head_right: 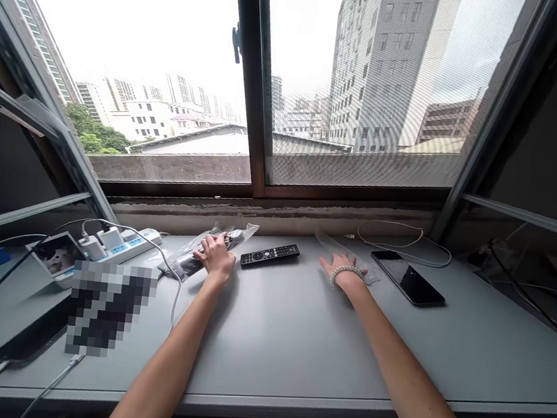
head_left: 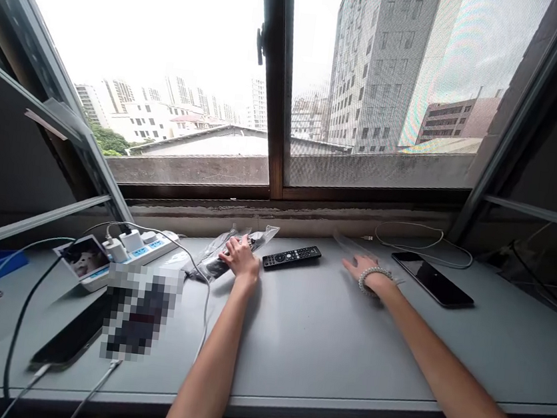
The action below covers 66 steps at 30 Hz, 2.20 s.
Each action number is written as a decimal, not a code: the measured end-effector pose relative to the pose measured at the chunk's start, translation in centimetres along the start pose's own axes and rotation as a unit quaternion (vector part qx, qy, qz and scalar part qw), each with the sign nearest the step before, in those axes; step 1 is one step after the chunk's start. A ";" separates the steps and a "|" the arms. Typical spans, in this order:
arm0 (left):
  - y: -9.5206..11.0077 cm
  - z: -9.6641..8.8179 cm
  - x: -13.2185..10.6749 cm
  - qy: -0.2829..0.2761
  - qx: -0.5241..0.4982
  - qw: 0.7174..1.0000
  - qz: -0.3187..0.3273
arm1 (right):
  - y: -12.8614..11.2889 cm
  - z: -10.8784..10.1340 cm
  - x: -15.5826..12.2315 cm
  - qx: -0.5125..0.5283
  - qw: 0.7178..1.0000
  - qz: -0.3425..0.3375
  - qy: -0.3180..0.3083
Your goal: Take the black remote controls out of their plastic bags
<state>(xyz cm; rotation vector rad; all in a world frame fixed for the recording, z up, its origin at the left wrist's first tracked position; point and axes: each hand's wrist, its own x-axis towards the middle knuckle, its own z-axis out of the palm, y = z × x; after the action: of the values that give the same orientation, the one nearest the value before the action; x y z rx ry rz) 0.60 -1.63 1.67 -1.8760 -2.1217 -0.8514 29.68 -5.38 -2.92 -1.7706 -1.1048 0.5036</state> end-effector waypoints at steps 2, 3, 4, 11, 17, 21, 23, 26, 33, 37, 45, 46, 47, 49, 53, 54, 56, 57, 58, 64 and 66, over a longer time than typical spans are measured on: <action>0.6 -0.5 -0.2 0.024 -0.008 0.999 0.030 | -0.8 -0.1 -0.5 -0.023 1.000 -0.006 0.011; 1.0 -0.7 -0.4 0.031 -0.011 0.998 0.046 | -1.3 -0.2 -0.7 -0.028 0.999 -0.021 0.017; 1.4 -0.9 -0.6 0.035 -0.016 0.997 0.063 | -1.9 -0.3 -1.0 -0.025 0.999 -0.042 0.016; 4.5 -1.5 -2.6 -0.010 -0.051 0.973 0.225 | -4.8 0.1 -2.0 0.109 0.980 -0.158 -0.044; 5.1 -1.0 -3.6 -0.028 -0.049 0.953 0.299 | -4.7 0.6 -1.8 0.203 0.968 -0.135 -0.057; 4.8 -0.6 -3.4 -0.036 -0.050 0.945 0.320 | -4.4 0.2 -1.5 0.158 0.976 -0.127 -0.086; 4.6 -0.6 -3.3 -0.036 -0.051 0.940 0.334 | -4.1 -0.1 -1.4 0.137 0.976 -0.109 -0.131; 4.6 -0.6 -3.2 -0.036 -0.055 0.933 0.355 | -3.8 -0.5 -1.1 0.125 0.977 -0.062 -0.162; 4.7 -0.6 -3.3 -0.035 -0.076 0.932 0.352 | -4.4 -2.0 -1.2 0.244 0.932 0.006 -0.268; 4.7 -0.6 -3.3 -0.052 -0.077 0.936 0.338 | -4.7 -1.9 -1.5 0.281 0.908 0.013 -0.311; 4.7 0.1 -3.4 -0.056 -0.079 0.901 0.422 | -3.7 -1.5 -1.9 0.134 0.943 -0.064 -0.296; 4.7 0.2 -3.5 -0.052 -0.081 0.898 0.429 | -3.8 -1.4 -2.0 0.132 0.947 -0.066 -0.286; 4.7 0.3 -3.5 -0.048 -0.083 0.896 0.434 | -3.9 -1.4 -2.0 0.129 0.951 -0.061 -0.275; 4.8 0.4 -3.7 -0.040 -0.086 0.892 0.442 | -4.2 -1.4 -2.2 0.117 0.959 -0.045 -0.253; 4.8 0.4 -3.8 -0.030 -0.080 0.889 0.451 | -4.6 -1.5 -2.5 0.101 0.957 -0.036 -0.271; 4.8 0.4 -3.8 -0.030 -0.076 0.889 0.451 | -4.5 -1.4 -2.5 0.100 0.953 -0.042 -0.282; 4.8 0.3 -3.8 -0.033 -0.069 0.889 0.451 | -4.4 -1.2 -2.5 0.100 0.949 -0.056 -0.294; 4.8 0.2 -3.7 -0.036 -0.065 0.890 0.450 | -4.3 -1.0 -2.5 0.101 0.949 -0.061 -0.292; 4.8 0.1 -3.6 -0.039 -0.062 0.890 0.450 | -4.2 -0.8 -2.4 0.104 0.950 -0.066 -0.287; 4.5 -0.6 -2.7 -0.059 -0.054 0.902 0.425 | -4.1 -0.6 -1.9 0.131 0.959 -0.082 -0.236; 4.1 -0.7 -2.3 -0.062 -0.057 0.910 0.407 | -4.1 -1.1 -1.7 0.139 0.964 -0.077 -0.212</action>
<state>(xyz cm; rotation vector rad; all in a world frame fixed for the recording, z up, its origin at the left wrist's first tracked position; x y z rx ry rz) 4.82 -3.84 2.33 -2.5951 -1.1164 -0.6590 27.75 -6.82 0.92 -1.3521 -1.3770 0.9239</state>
